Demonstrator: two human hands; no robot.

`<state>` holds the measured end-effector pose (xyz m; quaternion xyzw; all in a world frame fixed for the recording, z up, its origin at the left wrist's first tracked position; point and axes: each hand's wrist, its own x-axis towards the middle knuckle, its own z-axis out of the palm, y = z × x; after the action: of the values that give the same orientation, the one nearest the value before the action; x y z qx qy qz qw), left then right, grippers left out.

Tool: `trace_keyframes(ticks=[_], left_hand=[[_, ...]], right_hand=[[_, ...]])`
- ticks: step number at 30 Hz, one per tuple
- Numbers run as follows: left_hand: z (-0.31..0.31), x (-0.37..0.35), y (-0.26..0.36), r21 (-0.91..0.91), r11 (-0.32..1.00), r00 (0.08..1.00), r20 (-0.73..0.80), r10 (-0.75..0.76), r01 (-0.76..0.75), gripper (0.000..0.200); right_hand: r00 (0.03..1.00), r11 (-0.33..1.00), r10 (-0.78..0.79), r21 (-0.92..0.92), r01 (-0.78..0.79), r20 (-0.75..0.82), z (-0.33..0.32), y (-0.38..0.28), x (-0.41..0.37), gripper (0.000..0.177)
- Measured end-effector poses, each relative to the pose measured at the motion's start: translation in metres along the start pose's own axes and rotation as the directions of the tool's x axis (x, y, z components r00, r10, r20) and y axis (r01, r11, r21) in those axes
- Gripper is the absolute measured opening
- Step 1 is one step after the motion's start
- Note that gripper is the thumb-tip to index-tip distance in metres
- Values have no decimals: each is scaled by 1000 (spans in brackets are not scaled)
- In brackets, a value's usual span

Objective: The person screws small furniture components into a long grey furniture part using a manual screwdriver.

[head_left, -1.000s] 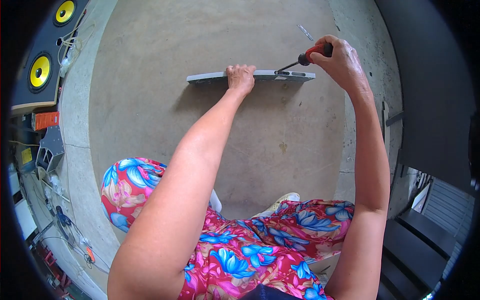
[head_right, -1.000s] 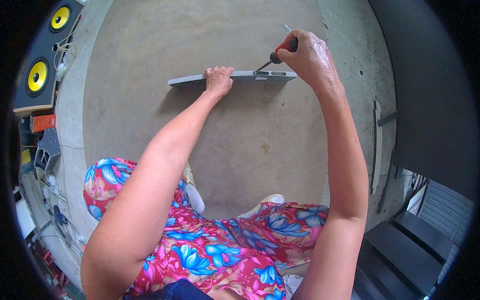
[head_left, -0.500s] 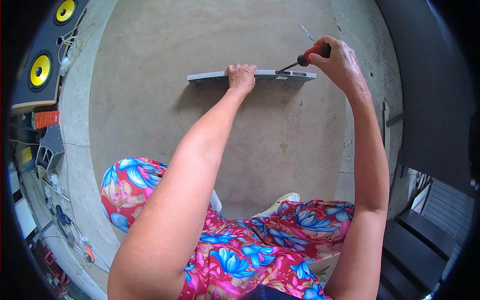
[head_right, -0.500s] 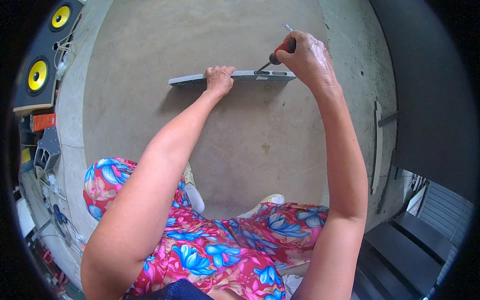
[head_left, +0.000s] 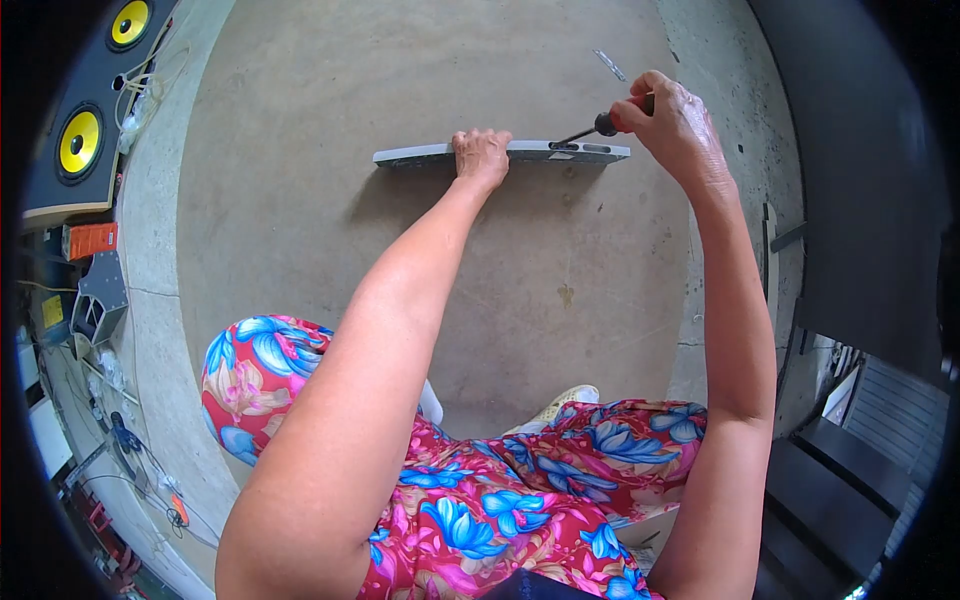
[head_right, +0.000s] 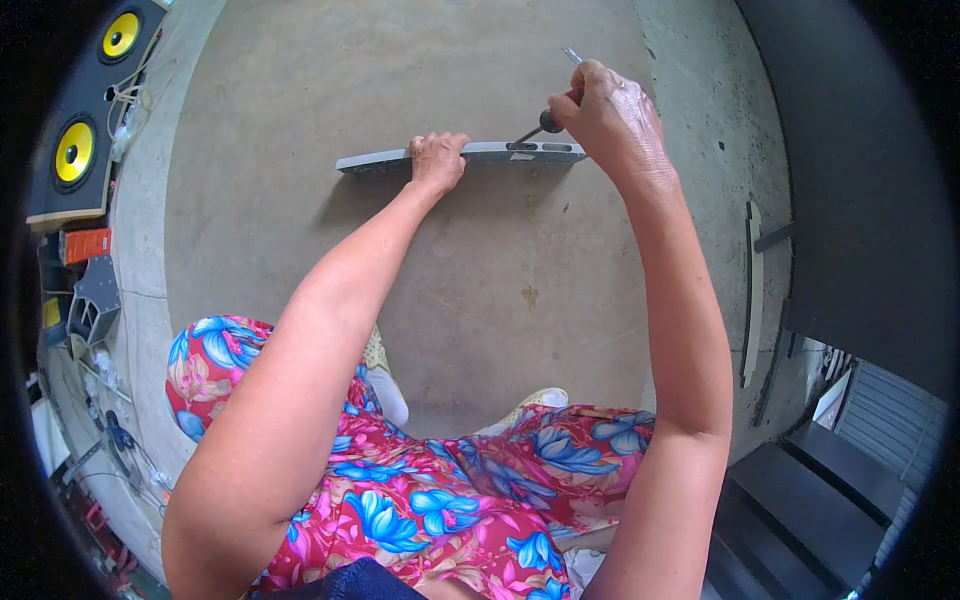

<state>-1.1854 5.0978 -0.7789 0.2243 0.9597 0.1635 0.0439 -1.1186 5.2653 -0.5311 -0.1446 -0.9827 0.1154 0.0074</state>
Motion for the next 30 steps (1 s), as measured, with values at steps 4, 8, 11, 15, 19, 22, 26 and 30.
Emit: trace_keyframes(ticks=[4,8,11,15,19,22,26,30], left_hand=[[2,1,0,-7,1000,1000,-1,-3,3,23],[2,0,-1,-18,1000,1000,-16,-1,1,23],[-2,-1,2,-13,1000,1000,5,-1,1,23],[0,0,1,-11,1000,1000,-1,-2,2,23],[-1,0,1,-6,1000,1000,2,0,0,24],[-1,0,2,-1,1000,1000,0,0,0,24],[0,0,1,-10,1000,1000,0,-2,2,25],[-1,-1,3,-13,1000,1000,-6,-1,1,26]], right_hand=[[984,991,-134,-13,134,-120,5,7,-3,25],[995,996,-88,-3,88,-52,6,2,-3,26],[999,999,33,15,-34,43,0,-4,-2,28],[974,991,135,-38,-131,180,-16,-17,-5,30],[996,996,-77,-47,78,33,-4,5,-4,32],[993,988,-120,-95,121,13,-6,4,-5,34],[988,995,100,-40,-96,121,-6,-8,-3,33],[958,986,167,-66,-155,232,-18,-15,-4,31]])
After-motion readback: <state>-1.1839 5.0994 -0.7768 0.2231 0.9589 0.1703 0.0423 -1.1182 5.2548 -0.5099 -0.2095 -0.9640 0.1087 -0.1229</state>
